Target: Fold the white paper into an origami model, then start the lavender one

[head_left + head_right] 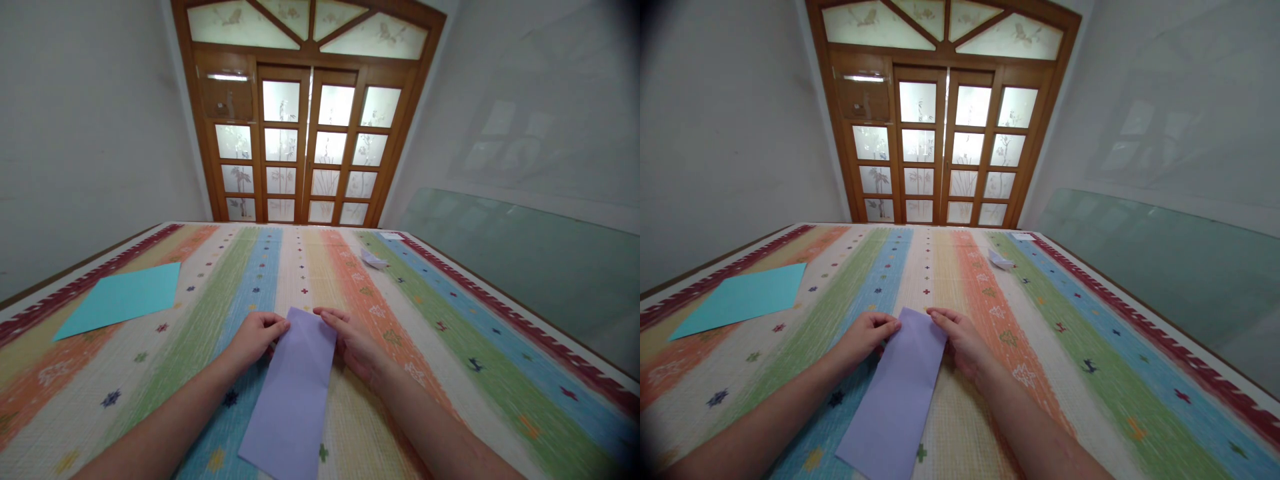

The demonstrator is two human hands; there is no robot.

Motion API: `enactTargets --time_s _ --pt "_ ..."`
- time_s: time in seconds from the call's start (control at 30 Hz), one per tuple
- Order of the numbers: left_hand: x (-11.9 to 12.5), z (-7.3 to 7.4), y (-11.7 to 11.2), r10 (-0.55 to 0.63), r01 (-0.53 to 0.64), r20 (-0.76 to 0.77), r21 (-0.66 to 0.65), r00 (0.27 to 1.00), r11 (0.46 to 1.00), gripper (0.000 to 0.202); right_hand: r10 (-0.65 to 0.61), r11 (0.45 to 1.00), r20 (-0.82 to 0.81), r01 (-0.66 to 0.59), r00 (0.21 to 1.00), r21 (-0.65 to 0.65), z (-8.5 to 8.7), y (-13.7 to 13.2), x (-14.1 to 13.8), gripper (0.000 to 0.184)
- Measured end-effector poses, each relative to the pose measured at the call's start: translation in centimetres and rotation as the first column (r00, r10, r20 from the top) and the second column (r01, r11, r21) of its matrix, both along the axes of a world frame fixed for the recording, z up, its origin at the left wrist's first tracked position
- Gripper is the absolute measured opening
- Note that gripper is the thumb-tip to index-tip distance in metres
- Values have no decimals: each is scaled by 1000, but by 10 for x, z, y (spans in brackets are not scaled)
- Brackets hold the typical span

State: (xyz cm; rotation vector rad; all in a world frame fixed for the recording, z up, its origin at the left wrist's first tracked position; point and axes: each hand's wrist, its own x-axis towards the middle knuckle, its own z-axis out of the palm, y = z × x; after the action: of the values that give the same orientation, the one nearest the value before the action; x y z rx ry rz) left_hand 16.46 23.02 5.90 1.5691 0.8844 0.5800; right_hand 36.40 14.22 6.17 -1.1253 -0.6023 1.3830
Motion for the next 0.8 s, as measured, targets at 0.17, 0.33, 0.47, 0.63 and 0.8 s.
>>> enactTargets --time_s 0.17,0.33,0.47,0.63,0.8 --pt "0 -2 0 29 -28 61 -25 998 999 39 140 988 -81 -135 987 71 0 -3 -4 41" --pt "3 -3 -2 32 -26 97 -60 995 998 39 222 967 -6 -219 975 127 -3 -5 -9 38" --pt "4 -4 -5 19 -10 107 -81 994 997 39 233 956 77 -243 969 163 -6 -5 -12 48" --pt "2 -11 0 75 -75 4 -9 997 997 37 -112 978 415 26 903 207 -5 -1 -6 71" --pt "0 -13 6 138 -43 -266 334 954 942 31 -372 884 858 -147 355 444 7 -7 -2 37"
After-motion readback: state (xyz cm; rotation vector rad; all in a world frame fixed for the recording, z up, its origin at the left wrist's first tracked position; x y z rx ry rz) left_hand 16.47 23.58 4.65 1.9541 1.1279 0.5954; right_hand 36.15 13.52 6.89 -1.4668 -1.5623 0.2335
